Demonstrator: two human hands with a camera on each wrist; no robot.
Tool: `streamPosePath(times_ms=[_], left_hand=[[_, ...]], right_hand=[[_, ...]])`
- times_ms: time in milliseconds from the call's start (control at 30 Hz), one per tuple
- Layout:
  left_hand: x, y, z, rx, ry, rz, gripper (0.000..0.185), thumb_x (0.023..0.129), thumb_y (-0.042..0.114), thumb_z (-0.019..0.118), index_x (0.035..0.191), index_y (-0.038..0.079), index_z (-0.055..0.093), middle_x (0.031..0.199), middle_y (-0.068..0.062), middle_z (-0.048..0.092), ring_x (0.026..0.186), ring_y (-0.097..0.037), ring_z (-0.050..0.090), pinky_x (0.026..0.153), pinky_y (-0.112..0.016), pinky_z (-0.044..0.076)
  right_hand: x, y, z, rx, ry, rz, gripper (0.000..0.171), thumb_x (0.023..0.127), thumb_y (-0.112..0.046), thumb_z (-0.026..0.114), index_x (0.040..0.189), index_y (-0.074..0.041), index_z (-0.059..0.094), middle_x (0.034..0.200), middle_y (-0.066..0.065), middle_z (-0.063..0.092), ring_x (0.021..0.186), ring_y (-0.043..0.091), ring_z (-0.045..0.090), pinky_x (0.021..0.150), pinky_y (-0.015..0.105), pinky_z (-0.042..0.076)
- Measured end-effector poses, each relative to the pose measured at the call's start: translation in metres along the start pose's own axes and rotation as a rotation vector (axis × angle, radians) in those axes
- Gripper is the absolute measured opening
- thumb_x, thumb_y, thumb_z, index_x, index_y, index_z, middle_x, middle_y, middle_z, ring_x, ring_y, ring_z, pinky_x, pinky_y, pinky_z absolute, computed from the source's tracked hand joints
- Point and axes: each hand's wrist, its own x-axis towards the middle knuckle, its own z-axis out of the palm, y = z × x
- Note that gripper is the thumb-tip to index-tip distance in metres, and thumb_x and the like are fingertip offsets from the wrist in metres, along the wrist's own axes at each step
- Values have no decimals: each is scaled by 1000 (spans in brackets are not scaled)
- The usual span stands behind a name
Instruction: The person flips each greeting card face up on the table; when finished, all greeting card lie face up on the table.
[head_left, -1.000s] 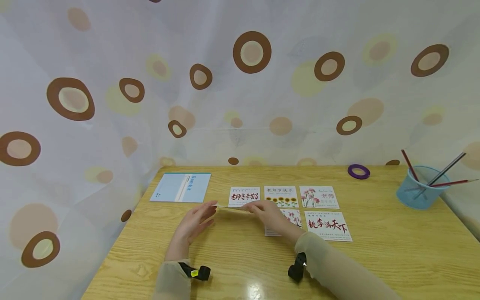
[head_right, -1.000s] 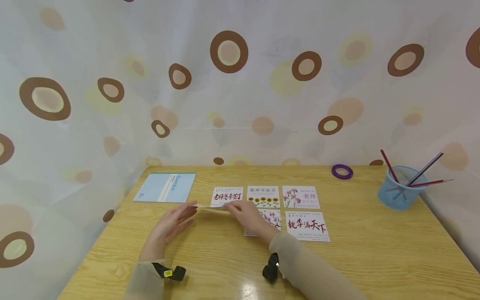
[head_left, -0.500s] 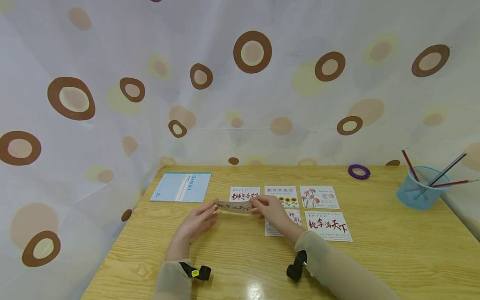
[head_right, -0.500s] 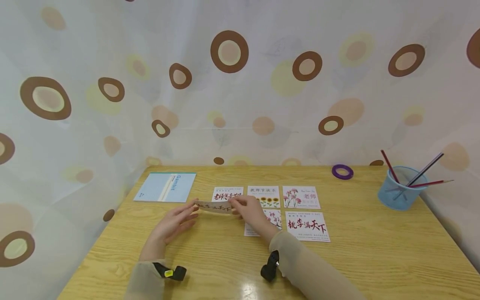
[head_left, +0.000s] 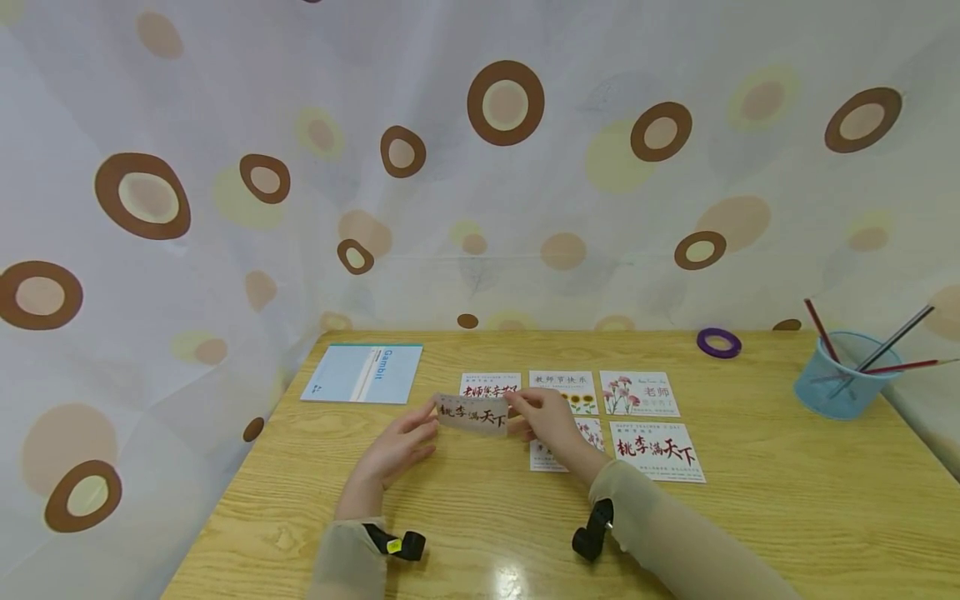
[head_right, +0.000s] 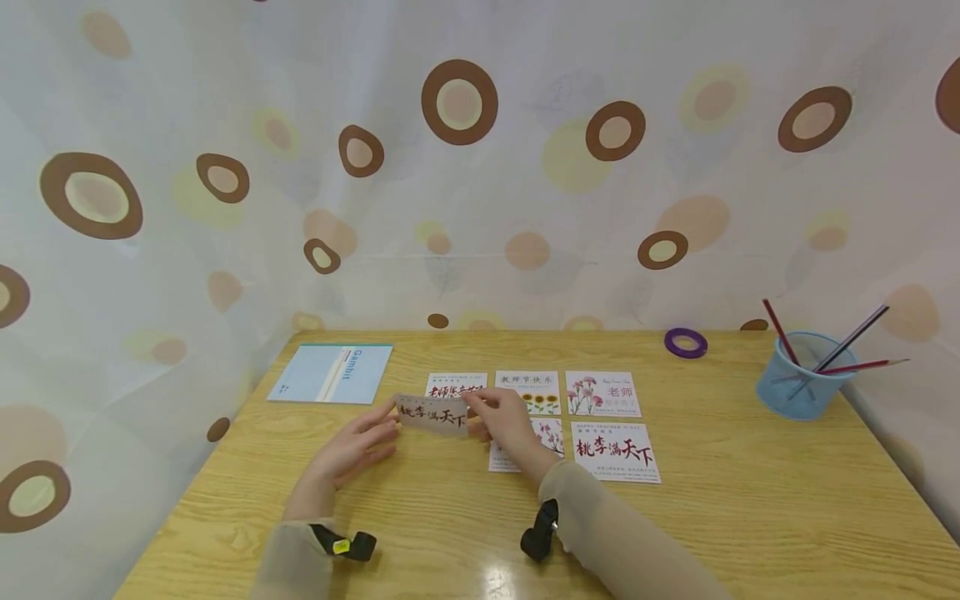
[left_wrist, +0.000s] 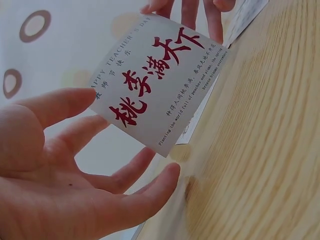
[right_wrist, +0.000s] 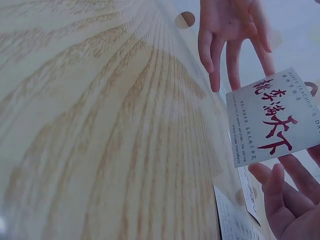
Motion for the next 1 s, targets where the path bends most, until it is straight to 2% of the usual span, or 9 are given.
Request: streamPosePath(times_ms=[200, 400, 700, 833, 1000], left_hand=[[1, 0, 4, 2, -3, -7, 58, 106, 14, 45, 158, 9, 21, 162, -26, 19, 148, -45, 23, 117, -56, 27], [1, 2, 7, 11, 1, -30, 58, 106, 16, 45, 159, 11, 22, 156, -28, 31, 142, -45, 35, 117, -53, 29], [1, 4, 9, 22, 28, -66, 57, 106, 19, 45, 158, 8, 24, 149, -31, 40, 121, -35, 59, 110, -46, 44], [0, 5, 10, 34, 31, -77, 56, 106, 21, 46, 156, 4, 28, 144, -30, 46, 116, -32, 62, 104, -43, 49], [-1, 5, 11, 34, 30, -92, 53, 106, 20, 45, 153, -1, 33, 141, -30, 49, 116, -31, 63, 104, -44, 49]], right_hand=[[1, -1, 0, -28, 21, 6, 26, 98, -30, 63, 105, -8, 76, 89, 8, 74, 74, 28, 74, 55, 33, 57], [4, 0, -2, -46, 42, -3, 21, 97, -26, 65, 102, -8, 75, 85, 7, 74, 68, 23, 73, 53, 31, 55], [9, 6, -8, -60, 82, -15, 20, 96, -24, 66, 103, -8, 75, 81, 6, 73, 64, 24, 72, 50, 29, 53], [10, 7, -11, -72, 87, -9, 18, 95, -22, 67, 103, -7, 75, 80, 6, 73, 62, 22, 71, 50, 28, 52], [11, 9, -12, -105, 89, -7, 15, 94, -18, 69, 102, -8, 75, 77, 5, 72, 59, 19, 70, 50, 29, 53]])
